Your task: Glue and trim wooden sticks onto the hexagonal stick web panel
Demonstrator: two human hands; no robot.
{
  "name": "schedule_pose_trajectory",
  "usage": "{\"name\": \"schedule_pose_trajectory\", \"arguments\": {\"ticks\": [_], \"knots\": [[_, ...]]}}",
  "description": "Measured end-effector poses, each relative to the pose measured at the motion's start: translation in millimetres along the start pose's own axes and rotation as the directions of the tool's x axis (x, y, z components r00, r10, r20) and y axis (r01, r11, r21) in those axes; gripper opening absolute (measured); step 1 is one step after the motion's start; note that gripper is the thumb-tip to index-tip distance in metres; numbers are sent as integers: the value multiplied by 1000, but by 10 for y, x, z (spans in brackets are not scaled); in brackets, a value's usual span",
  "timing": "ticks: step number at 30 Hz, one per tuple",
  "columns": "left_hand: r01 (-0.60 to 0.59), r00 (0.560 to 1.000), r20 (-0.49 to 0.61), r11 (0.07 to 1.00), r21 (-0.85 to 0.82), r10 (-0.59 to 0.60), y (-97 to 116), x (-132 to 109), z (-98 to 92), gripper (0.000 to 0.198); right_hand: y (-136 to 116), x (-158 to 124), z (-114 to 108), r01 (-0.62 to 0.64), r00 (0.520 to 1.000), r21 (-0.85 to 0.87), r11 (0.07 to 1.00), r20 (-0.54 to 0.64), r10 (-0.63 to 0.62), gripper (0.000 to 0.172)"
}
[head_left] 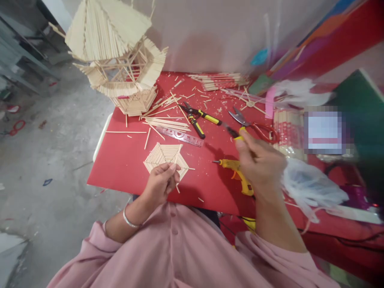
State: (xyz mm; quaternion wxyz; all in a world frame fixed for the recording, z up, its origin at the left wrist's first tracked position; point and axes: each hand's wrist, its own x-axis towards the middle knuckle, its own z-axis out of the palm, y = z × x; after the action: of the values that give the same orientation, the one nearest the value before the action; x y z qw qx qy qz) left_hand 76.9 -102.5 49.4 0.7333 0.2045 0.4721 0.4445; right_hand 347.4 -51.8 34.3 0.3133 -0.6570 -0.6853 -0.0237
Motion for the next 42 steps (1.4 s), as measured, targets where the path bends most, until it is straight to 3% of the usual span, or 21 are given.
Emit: {"name": "schedule_pose_trajectory", "arguments": {"ticks": [4, 7, 15, 21, 27, 33, 42], "knots": [[-48, 999, 8, 999, -3, 48, 21, 228, 10, 46, -516, -251, 38, 186, 972, 230, 955, 96, -212, 34], [-41, 997, 60, 999, 27, 40, 17, 250, 31, 51, -715, -431, 114, 242, 954, 261, 935, 115, -278, 33], [-28, 986, 164, 998, 55, 19, 30, 155, 19, 47, -628, -533, 170, 246, 959, 198, 949, 95, -269, 33], [-24, 986, 166, 990, 140, 1, 9, 153, -28, 49, -650, -589, 157, 278, 946, 218, 935, 106, -306, 32], [-39, 982, 190, 990, 134, 12, 3, 126, -13, 49, -650, -621, 138, 318, 939, 254, 913, 45, -340, 32], [-6, 984, 177, 986, 168, -24, 23, 101, 9, 53, -628, -646, 129, 290, 949, 236, 927, 55, -311, 31], [17, 980, 197, 998, 61, -29, 3, 107, 44, 46, -604, -678, 134, 274, 956, 232, 934, 40, -290, 32]]}}
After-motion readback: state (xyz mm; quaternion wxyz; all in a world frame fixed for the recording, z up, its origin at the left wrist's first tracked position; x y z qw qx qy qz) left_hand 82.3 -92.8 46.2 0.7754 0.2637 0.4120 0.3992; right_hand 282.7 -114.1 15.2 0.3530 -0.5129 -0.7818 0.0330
